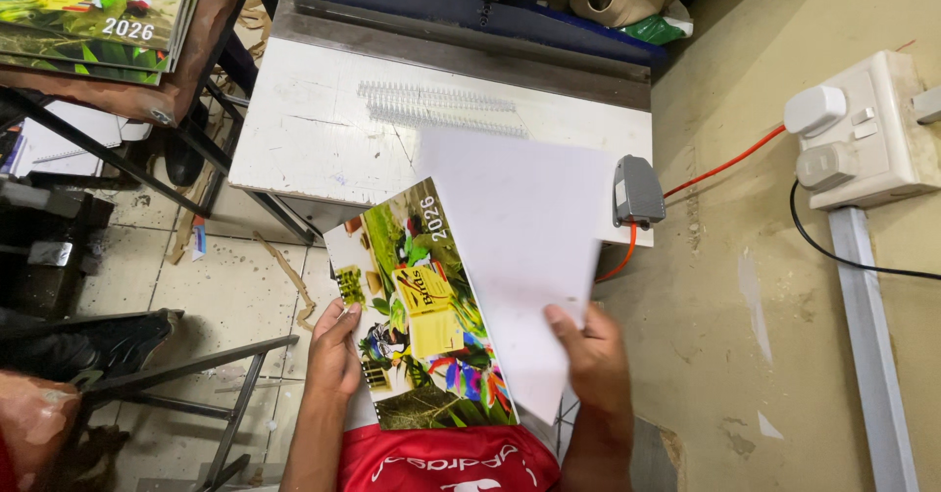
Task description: The person repeatedly inserts a plastic spiral binding into the holes of a calendar booklet, then removes it and repeats the process on the same item. The person handles the calendar and the spiral binding by hand throughout the clip.
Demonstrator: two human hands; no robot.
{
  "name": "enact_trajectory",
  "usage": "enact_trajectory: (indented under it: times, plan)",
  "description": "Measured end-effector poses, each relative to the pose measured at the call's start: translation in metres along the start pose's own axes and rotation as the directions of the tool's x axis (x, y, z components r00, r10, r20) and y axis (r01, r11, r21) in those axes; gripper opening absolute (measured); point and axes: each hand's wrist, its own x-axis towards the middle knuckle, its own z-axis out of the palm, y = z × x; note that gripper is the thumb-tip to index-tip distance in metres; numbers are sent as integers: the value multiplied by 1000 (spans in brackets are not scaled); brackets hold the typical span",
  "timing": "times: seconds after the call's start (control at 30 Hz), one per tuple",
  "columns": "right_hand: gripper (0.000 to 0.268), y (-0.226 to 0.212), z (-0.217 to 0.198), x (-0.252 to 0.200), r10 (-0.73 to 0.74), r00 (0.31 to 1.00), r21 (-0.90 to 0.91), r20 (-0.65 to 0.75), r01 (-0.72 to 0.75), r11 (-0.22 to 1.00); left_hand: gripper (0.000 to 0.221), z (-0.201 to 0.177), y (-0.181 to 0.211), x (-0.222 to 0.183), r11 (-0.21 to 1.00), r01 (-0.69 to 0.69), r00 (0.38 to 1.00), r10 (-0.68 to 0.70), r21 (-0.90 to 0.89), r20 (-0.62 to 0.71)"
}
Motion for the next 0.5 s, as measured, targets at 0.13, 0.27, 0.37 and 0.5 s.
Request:
enact_trajectory:
  times: [0.13, 0.27, 0.37, 0.5]
  plan:
    - [54, 59, -51, 15, -188, 645, 285, -741, 555, 781, 90, 6, 13, -15, 983, -69, 998, 68, 168, 11]
    - [77, 49, -48, 29, -329, 791, 516, -515, 593, 618, 80, 14, 24, -27, 924, -116, 991, 133, 364, -23]
    - [42, 91, -13, 50, -32, 965, 559, -261, 179, 810, 23, 6, 10, -15, 881, -394, 915, 349, 261, 202]
    - [48, 121, 30, 67, 171, 969, 126, 179, -195, 973, 20, 37, 26, -52, 869, -294, 954, 243, 398, 175]
